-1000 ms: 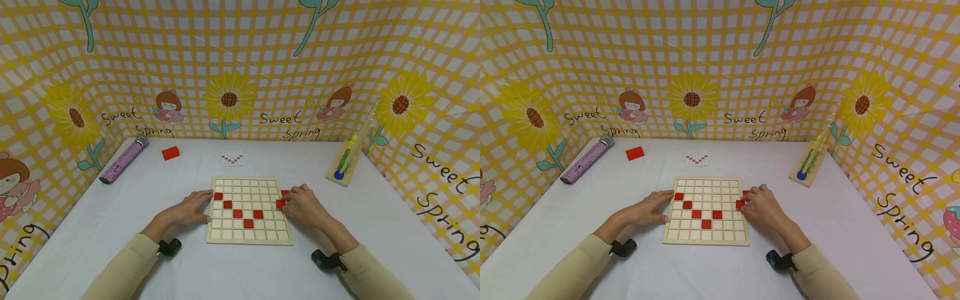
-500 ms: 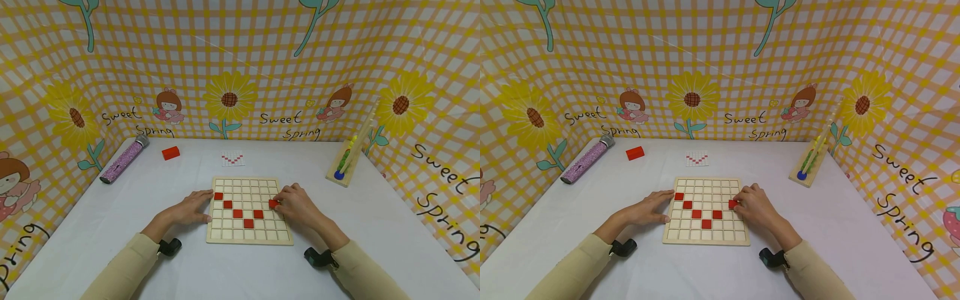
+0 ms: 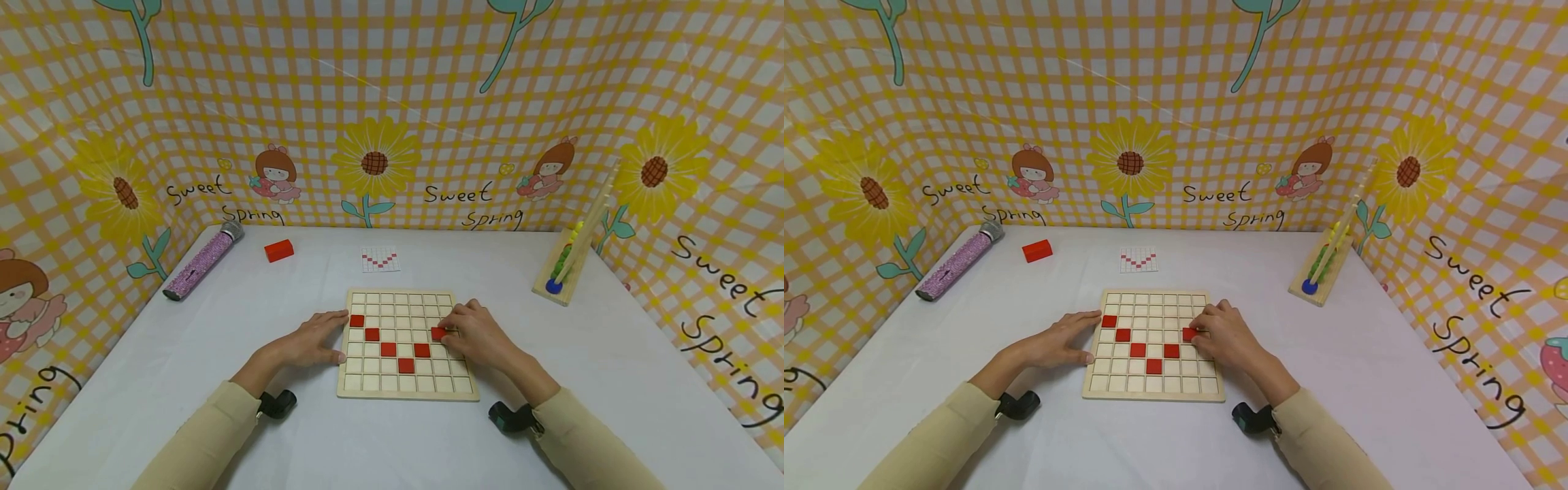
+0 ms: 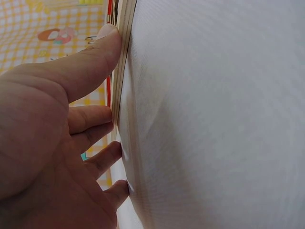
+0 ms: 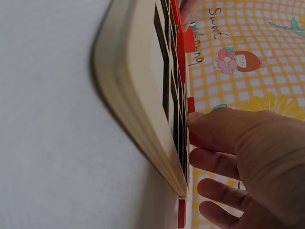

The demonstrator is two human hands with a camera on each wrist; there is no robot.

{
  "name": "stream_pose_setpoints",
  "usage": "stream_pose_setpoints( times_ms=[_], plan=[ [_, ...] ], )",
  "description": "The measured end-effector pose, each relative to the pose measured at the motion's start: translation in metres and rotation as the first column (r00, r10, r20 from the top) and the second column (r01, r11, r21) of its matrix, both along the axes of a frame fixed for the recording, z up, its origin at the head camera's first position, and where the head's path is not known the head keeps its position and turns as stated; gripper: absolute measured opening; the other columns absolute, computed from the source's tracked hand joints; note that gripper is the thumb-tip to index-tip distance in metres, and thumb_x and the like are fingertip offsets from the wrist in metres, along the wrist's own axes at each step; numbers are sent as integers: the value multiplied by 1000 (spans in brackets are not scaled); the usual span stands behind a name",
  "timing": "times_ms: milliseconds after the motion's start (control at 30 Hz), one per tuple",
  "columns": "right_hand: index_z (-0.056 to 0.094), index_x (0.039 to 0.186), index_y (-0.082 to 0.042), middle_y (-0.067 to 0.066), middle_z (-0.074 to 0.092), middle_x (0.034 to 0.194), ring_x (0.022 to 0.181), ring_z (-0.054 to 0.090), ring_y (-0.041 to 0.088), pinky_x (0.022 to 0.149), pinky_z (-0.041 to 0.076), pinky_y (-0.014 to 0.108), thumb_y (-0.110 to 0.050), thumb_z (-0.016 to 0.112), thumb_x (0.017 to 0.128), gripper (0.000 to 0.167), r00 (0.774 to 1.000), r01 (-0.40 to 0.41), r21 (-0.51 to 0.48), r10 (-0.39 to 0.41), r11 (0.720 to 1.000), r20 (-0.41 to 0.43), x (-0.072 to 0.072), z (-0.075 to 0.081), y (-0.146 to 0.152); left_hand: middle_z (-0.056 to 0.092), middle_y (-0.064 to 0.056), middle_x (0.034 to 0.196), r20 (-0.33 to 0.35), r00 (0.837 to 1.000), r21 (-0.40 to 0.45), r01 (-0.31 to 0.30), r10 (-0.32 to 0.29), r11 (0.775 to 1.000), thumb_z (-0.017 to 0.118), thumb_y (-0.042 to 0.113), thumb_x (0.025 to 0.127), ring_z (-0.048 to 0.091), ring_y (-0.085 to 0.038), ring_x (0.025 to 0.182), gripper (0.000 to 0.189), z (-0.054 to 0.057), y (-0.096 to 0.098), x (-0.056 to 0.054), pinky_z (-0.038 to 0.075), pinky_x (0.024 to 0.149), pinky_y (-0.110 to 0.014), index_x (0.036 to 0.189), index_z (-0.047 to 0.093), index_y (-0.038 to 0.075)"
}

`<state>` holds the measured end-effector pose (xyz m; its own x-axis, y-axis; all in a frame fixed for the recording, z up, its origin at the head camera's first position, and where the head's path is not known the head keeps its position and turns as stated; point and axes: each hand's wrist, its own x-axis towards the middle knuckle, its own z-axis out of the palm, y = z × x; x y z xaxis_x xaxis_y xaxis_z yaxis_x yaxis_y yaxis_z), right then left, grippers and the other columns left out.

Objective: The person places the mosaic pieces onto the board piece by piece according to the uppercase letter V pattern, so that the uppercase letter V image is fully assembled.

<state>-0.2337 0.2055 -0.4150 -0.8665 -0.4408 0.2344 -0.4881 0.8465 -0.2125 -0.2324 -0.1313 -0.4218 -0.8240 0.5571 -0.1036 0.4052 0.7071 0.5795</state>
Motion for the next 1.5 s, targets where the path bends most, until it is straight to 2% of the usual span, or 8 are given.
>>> stream_pose_setpoints(
  times_ms=[533,900,1500],
  plan=[
    [74,96,-12,1,65,93,86,44,17,72,33,29,-20,73,78,19,999,-40,-6,40,999,14,0,-1,-1,26,-9,156,4,1000,-10,-10,10,1000,70,30,84,21,-33,143,79,1,-1,0,22,114,-55,148,29,6],
    [73,97,-11,2,65,94,86,44,17,73,33,29,-21,74,78,21,999,-34,-2,34,999,20,1,-1,-2,26,-10,155,3,1000,0,-2,2,1000,70,30,84,22,-33,143,79,0,-1,0,22,114,-55,147,30,6],
    [74,99,-10,2,66,92,85,45,18,71,34,30,-22,75,77,25,1000,1,0,-1,1000,-27,-1,-1,3,27,-11,155,-5,1000,7,4,-4,1000,70,31,84,22,-34,143,79,-1,-1,-1,22,114,-56,147,29,5]
  ],
)
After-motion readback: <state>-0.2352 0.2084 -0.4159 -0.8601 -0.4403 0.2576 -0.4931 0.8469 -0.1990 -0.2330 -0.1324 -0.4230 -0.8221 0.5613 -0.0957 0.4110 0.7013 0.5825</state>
